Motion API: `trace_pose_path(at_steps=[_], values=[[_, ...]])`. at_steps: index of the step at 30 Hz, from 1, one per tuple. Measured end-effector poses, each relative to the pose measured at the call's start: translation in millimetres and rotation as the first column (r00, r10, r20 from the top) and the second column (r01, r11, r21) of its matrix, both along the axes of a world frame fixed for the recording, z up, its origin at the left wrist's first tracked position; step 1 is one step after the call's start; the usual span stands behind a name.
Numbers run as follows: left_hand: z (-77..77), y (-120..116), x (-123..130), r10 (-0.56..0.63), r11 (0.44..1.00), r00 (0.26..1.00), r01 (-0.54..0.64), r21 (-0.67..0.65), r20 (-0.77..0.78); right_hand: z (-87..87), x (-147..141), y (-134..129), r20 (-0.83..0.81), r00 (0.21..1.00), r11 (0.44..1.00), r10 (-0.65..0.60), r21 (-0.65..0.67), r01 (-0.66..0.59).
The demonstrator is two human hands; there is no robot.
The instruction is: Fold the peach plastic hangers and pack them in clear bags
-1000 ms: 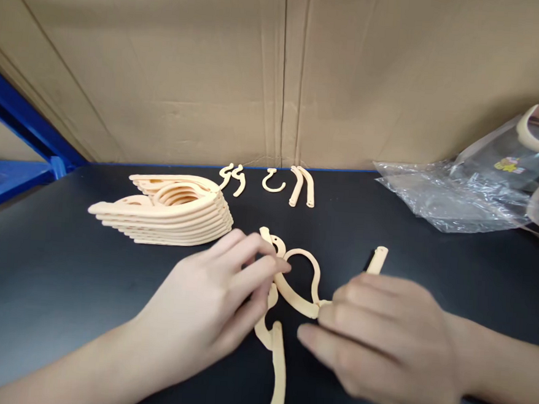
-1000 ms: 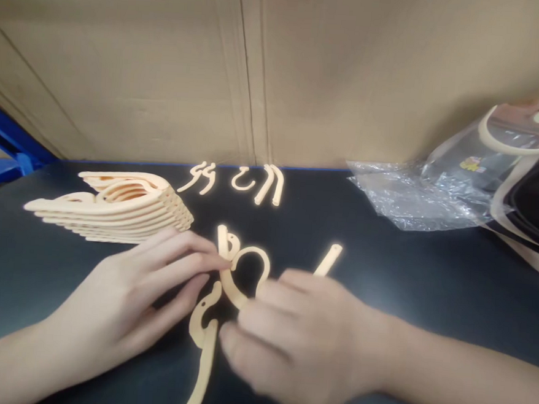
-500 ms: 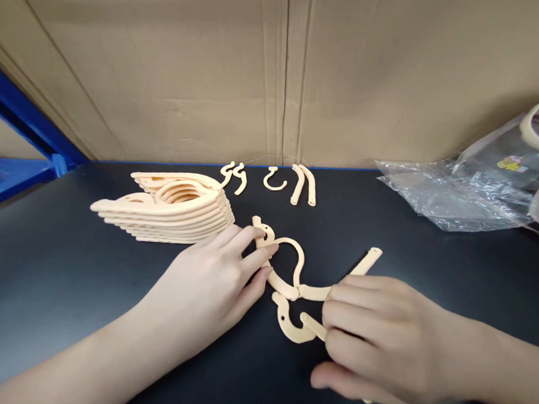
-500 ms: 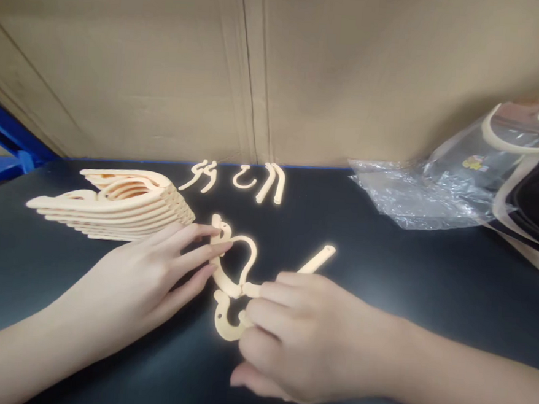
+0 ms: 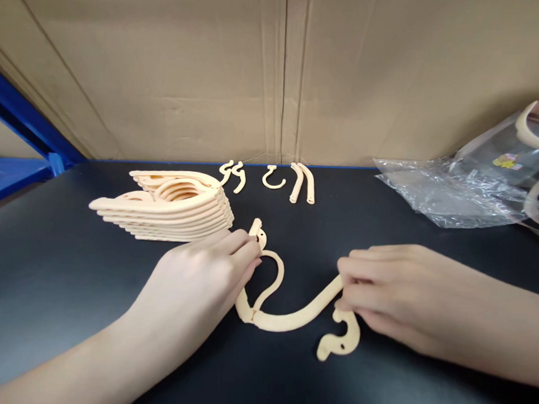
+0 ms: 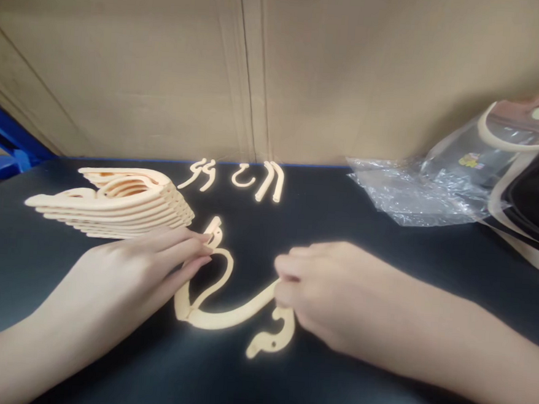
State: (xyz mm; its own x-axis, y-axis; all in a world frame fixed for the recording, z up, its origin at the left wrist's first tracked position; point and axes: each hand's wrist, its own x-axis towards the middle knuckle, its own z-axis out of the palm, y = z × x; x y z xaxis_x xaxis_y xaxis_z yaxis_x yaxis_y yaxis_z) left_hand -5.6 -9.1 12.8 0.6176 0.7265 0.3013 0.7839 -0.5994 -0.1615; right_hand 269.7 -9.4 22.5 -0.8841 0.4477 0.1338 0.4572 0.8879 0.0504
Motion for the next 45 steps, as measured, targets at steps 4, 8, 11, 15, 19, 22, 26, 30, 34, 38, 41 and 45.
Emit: trace_pose_path(at_steps=[4, 8, 11, 15, 19, 22, 26, 30, 34, 38, 41, 45], values=[[-0.8, 3, 4, -0.051, 0.998, 0.995, 0.054, -0.043, 0.081, -1.8, 23, 19, 0.058, 0.988, 0.989, -0.146, 0.021, 0.145], [-5.0, 7, 5, -0.161, 0.986, 0.975, 0.165, -0.008, 0.153, 0.1, 34, 33, 0.126, 0.907, 0.909, -0.402, 0.173, 0.379], [-6.7, 11, 2, -0.181, 0.982, 0.970, 0.188, -0.025, 0.163, 0.7, 34, 36, 0.140, 0.878, 0.883, -0.459, 0.178, 0.433], [-6.4, 14, 0, -0.179, 0.983, 0.975, 0.182, -0.013, 0.130, -1.9, 28, 34, 0.090, 0.909, 0.905, -0.408, 0.172, 0.389], [-6.9, 13, 3, -0.214, 0.977, 0.970, 0.211, 0.039, 0.115, -3.1, 20, 31, 0.005, 0.953, 0.938, -0.303, 0.181, 0.297], [-8.1, 8, 9, -0.268, 0.961, 0.943, 0.277, -0.020, 0.199, -1.9, 13, 30, -0.051, 0.974, 0.957, -0.220, 0.181, 0.226], [-10.8, 1, 15, -0.319, 0.915, 0.906, 0.371, -0.158, 0.279, -4.1, 8, 27, -0.105, 0.982, 0.977, -0.156, 0.127, 0.169], [-13.6, 3, 17, -0.312, 0.893, 0.906, 0.382, -0.237, 0.287, -12.1, 3, 24, -0.156, 0.972, 0.980, -0.176, 0.066, 0.188], [-13.6, 9, 16, -0.279, 0.870, 0.905, 0.379, -0.314, 0.322, -18.1, -3, 22, -0.249, 0.940, 0.973, -0.232, -0.063, 0.223], [-11.6, 11, 15, -0.315, 0.850, 0.891, 0.418, -0.319, 0.327, -20.2, -9, 20, -0.320, 0.897, 0.946, -0.306, -0.207, 0.249], [-11.3, 11, 13, -0.318, 0.850, 0.885, 0.425, -0.312, 0.339, -20.9, -11, 18, -0.346, 0.873, 0.931, -0.344, -0.243, 0.271], [-12.7, 13, 11, -0.329, 0.853, 0.878, 0.434, -0.289, 0.347, -21.6, -14, 15, -0.317, 0.860, 0.908, -0.401, -0.266, 0.325]])
